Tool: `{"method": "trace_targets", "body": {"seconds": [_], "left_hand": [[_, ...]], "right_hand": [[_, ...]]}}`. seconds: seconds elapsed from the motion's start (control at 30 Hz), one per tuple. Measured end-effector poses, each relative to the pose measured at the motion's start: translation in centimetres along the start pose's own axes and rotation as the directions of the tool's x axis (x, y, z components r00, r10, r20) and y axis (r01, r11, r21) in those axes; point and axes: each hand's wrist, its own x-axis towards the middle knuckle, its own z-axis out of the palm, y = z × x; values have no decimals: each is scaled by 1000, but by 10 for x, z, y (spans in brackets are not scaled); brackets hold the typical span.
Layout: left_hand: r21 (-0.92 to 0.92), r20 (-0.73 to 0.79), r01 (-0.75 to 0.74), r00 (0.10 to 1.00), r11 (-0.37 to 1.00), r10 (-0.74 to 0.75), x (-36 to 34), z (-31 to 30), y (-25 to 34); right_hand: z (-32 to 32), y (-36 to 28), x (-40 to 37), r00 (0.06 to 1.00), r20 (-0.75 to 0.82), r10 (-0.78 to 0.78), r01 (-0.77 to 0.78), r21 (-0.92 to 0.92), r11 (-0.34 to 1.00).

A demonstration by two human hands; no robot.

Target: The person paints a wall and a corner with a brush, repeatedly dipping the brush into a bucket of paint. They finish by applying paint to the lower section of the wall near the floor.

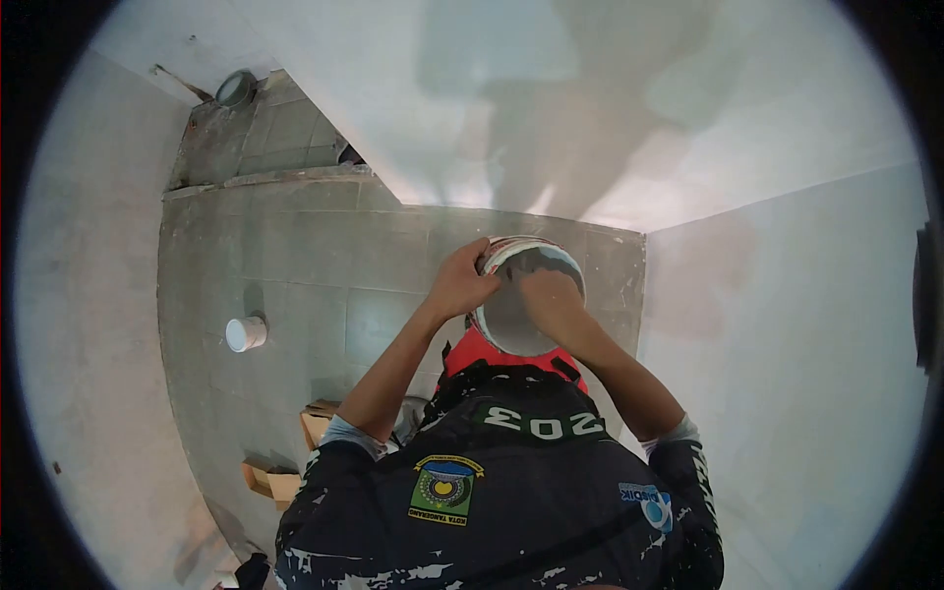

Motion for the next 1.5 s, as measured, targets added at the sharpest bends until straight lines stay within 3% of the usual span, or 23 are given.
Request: {"method": "trace_targets", "body": {"seconds": [0.07, 0.13, 0.17, 0.27, 0.33, 0.43, 0.57, 0.63, 0.77, 0.83, 0.97, 1.03, 1.07, 1.13, 1.17, 1.23, 1.27, 1.33, 1.5], "left_hand": [[-48, -68, -95, 993, 994, 92, 3, -2, -5], [-9, -67, -85, 994, 996, 84, 5, -3, -7], [31, -65, -66, 996, 997, 67, 6, -5, -9], [45, -59, -2, 998, 999, 5, 11, -14, -21], [55, -48, -17, 999, 998, 20, 15, -16, -24], [49, -43, -48, 998, 998, 50, 15, -13, -26], [-12, -113, -153, 982, 988, 151, 10, -15, -16], [-13, -115, -118, 987, 993, 116, 15, -19, -24], [83, -110, 11, 994, 997, -2, 24, -23, -34], [62, -149, -12, 989, 998, 21, 20, -22, -26], [1, -240, -49, 970, 999, 47, 14, -23, -23], [29, -228, -10, 974, 1000, 16, 15, -23, -30], [54, -220, 41, 975, 998, -28, 16, -22, -31], [17, -235, -4, 972, 1000, 8, 15, -18, -31], [-24, -258, -39, 966, 999, 31, 16, -18, -29], [-43, -251, -38, 968, 998, 26, 23, -11, -36], [-61, -250, -30, 968, 998, 14, 29, -7, -39], [-77, -227, -29, 974, 997, 11, 41, -1, -39], [-70, -169, -8, 986, 997, -4, 44, 5, -20]], "right_hand": [[18, -1, 16, 996, -80, 45, -47, -29, 998], [33, 1, 25, 984, 85, 157, -149, -98, 984], [36, 2, 26, 984, 84, 158, -149, -99, 984], [34, -7, 24, 967, 62, 246, -245, -27, 969], [23, -4, 26, 957, 149, 247, -259, 64, 964], [21, -7, 28, 957, 121, 263, -271, 56, 961], [32, -19, 39, 973, 17, 230, -230, 72, 970], [42, -18, 34, 990, 108, 88, -95, 70, 993], [25, 2, 24, 969, 237, 69, -78, 28, 997], [6, 12, 11, 991, 117, 70, -93, 204, 974], [-37, 31, -14, 994, 47, 96, -107, 416, 903], [-52, 38, -28, 924, 313, 218, -380, 692, 614], [-51, 44, -35, 925, 305, 228, -380, 693, 612], [-44, 53, -50, 912, 356, 205, -403, 870, 285], [-38, 56, -55, 912, 348, 215, -400, 871, 285], [-19, 63, -67, 906, 360, 223, -371, 929, 6], [-11, 68, -73, 905, 356, 232, -366, 931, -1], [2, 78, -82, 900, 388, 199, -352, 916, -192], [27, 66, -98, 843, 424, 331, -343, 898, -274]]}}
